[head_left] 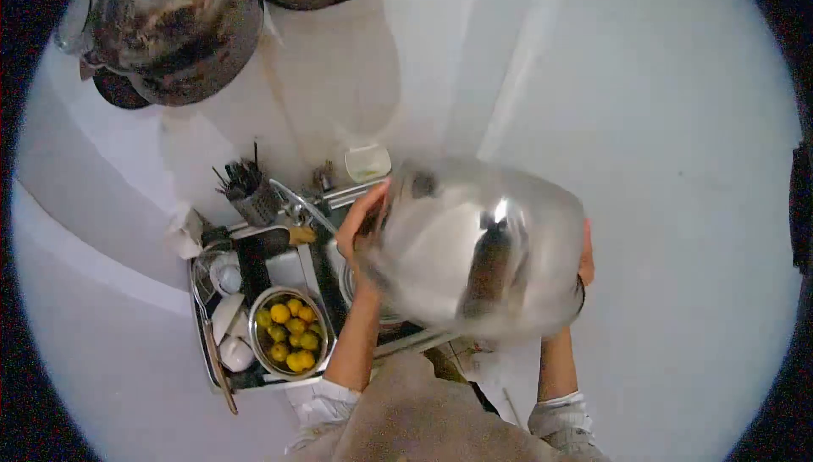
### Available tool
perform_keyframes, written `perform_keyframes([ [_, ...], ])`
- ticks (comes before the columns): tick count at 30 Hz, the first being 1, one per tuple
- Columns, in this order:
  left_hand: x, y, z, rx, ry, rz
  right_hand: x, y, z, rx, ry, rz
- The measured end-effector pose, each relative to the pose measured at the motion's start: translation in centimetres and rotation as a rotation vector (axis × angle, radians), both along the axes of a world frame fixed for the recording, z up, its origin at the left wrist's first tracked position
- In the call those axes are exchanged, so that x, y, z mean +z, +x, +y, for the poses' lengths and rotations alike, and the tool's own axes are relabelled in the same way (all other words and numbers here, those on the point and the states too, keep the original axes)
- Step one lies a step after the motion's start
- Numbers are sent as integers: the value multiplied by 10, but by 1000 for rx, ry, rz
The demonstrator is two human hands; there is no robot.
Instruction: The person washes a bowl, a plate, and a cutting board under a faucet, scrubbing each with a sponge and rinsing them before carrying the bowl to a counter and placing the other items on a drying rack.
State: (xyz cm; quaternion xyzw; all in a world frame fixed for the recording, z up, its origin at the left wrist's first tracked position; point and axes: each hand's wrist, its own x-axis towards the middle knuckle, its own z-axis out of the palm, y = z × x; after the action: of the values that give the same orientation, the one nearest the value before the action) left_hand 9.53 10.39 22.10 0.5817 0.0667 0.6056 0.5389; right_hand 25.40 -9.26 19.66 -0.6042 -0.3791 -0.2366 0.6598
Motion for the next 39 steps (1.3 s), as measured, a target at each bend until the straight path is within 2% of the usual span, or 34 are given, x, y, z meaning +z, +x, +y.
perform_keyframes([
  [1, -8, 6, 9, -67, 153, -148, -8, -7, -2, -6, -16, 22],
  [2, -23, 1, 11, -84, 148, -138, -20, -11, -1, -25, -80, 61],
  [4, -15, -12, 3, 153, 176, 136, -43, -9, 1, -45, -217, 135],
  [5, -28, -11, 9, 195, 75, 485, -47, -11, 5, -48, -226, 141],
  [6, -22, -15, 9, 192, 114, 450, -33, -17, 6, -62, -184, 113],
  [8, -24, -38, -3, 34, -90, 178, -15, -51, -6, -67, 20, 66],
  [9, -17, -37, -1, 26, -78, 174, -15, -51, -2, -75, 31, 62],
  [12, -8, -50, -1, 12, -42, 122, -39, -65, -4, -108, -192, 283],
  [13, -18, -39, 11, 61, 61, 238, -45, -68, -5, -118, -261, 351],
  [14, -34, -37, 7, 161, 59, 453, -50, -70, -6, -127, -329, 421],
  [16, -39, -41, 9, 177, 11, 542, -26, -63, 0, -160, -345, 463],
  [17, -37, -46, 6, -114, -146, 185, -17, -75, -9, -146, -121, 313],
  [18, -15, -53, -3, -402, -309, -172, -5, -84, -16, -132, 95, 157],
  [19, -1, -64, 29, -1000, -935, 40, 1, -89, -25, -63, 157, 195],
  [20, 9, -56, 19, -1007, -942, 44, 0, -86, -27, -73, 152, 197],
  [22, 21, -48, -10, 116, 106, 296, -9, -86, -25, -214, -47, 264],
  [23, -10, -30, 2, 26, 39, 330, -11, -90, -22, -264, -161, 511],
  [24, -11, -28, -13, 105, -134, 587, -12, -87, -17, -313, -268, 760],
  [25, -20, -29, -14, 33, -133, 407, -33, -78, -24, -141, -130, 563],
  [26, -38, -30, -8, -43, -137, 234, -15, -84, -33, -158, -102, 544],
  [28, -89, -19, 29, 277, 551, 816, 38, -116, -61, -251, -53, 143],
  [29, -79, -8, 19, 254, 560, 816, 15, -95, -57, 95, 319, 17],
  [30, -60, -12, 0, 186, 431, 690, -5, -91, -63, 70, 314, 37],
  [32, -25, -6, -31, 60, 166, 430, -20, -81, -75, -198, -44, 240],
  [33, -61, 2, -37, 101, 113, 797, -20, -83, -89, -224, -162, 587],
  [35, -37, -18, -106, -43, 16, 624, -20, -107, -139, -236, -36, 591],
  [36, -31, -26, -136, -83, 30, 644, -31, -130, -176, -220, 21, 657],
  [37, -28, -33, -153, -282, -90, 787, -35, -141, -206, -269, 18, 699],
  [38, -30, -46, -182, -485, -208, 929, -42, -160, -255, -319, -188, 818],
  [39, -32, -52, -212, -545, -200, 967, -47, -182, -299, -366, -388, 935],
])
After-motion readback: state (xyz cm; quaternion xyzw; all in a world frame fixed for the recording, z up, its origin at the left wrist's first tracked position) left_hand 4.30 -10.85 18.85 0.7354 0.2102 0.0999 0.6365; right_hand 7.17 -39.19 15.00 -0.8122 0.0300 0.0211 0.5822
